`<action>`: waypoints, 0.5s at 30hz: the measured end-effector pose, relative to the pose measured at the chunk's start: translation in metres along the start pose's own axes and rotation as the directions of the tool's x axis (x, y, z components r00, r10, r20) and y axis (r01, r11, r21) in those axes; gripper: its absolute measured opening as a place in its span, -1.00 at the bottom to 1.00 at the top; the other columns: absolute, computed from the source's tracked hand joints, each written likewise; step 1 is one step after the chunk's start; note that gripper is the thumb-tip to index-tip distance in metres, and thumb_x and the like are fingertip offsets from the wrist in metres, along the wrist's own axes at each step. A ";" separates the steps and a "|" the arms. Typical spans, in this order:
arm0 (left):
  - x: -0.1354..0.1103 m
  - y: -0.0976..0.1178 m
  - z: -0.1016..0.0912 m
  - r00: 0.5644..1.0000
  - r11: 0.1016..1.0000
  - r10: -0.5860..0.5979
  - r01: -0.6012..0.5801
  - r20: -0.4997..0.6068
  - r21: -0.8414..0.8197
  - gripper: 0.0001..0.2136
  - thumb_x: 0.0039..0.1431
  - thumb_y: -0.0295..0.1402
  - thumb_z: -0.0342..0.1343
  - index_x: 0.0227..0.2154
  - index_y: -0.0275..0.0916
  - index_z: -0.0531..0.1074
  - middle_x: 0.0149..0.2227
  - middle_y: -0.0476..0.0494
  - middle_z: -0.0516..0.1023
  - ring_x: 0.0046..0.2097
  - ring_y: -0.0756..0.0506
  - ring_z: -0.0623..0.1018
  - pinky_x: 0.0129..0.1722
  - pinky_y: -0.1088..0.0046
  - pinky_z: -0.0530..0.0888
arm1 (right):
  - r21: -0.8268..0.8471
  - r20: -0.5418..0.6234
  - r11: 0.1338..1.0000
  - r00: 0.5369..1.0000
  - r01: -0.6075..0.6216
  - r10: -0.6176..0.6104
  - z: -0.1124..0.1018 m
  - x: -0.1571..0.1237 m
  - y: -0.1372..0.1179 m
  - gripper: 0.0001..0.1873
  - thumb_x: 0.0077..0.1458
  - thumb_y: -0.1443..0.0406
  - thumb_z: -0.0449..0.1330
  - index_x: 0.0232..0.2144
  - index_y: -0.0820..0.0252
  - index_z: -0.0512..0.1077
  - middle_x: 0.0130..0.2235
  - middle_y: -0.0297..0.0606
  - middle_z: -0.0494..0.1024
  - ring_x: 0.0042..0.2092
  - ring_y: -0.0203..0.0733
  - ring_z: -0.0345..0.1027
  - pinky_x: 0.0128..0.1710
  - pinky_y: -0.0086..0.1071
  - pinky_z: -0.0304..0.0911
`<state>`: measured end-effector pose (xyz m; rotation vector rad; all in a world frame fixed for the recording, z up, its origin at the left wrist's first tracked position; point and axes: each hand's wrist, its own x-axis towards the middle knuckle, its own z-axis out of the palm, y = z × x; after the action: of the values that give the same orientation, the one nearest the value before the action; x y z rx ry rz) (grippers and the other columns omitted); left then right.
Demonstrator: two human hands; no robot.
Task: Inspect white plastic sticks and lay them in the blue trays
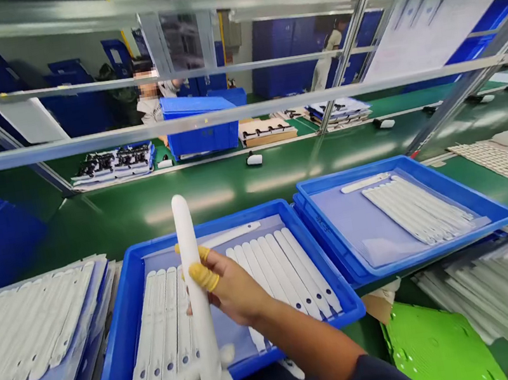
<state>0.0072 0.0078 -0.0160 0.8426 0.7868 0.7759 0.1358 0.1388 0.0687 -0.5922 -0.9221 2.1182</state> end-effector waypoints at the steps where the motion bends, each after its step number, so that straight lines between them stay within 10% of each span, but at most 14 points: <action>1: -0.001 0.003 0.000 1.000 1.000 0.016 -0.017 -0.024 -0.017 -0.43 0.06 0.03 0.31 0.02 -0.24 0.45 -0.28 -0.08 0.53 -0.30 -0.05 0.50 -0.24 0.37 0.49 | 0.014 -0.009 1.000 1.000 0.001 -0.001 0.002 0.003 -0.002 -0.46 -0.07 0.03 0.46 -0.03 0.04 0.52 -0.38 -0.45 0.34 -0.44 -0.43 0.21 -0.46 -0.54 0.38; 6: -0.005 0.025 0.009 0.971 0.993 0.116 -0.120 -0.211 -0.003 -0.64 0.15 -0.09 0.29 -0.07 -0.20 0.53 -0.37 -0.01 0.48 -0.37 0.03 0.38 -0.32 0.53 0.36 | 0.050 -0.077 0.999 0.997 0.010 -0.006 0.006 0.019 -0.007 -0.52 -0.04 0.08 0.44 -0.06 0.04 0.54 -0.38 -0.46 0.33 -0.43 -0.43 0.18 -0.48 -0.58 0.35; 15: 0.001 0.032 0.020 0.985 0.970 0.095 -0.124 -0.142 -0.210 -0.61 0.26 -0.01 0.14 -0.18 -0.29 0.52 -0.59 -0.02 0.46 -0.59 0.08 0.40 -0.52 0.61 0.33 | 0.022 -0.146 0.998 0.988 0.064 -0.060 0.003 0.019 0.000 -0.61 0.16 0.23 0.29 0.05 -0.11 0.45 -0.02 -0.39 0.55 -0.11 -0.31 0.43 -0.17 -0.42 0.44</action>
<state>0.0156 0.0160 0.0195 0.6464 0.7597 1.0051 0.1221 0.1526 0.0683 -0.6859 -0.8202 2.0005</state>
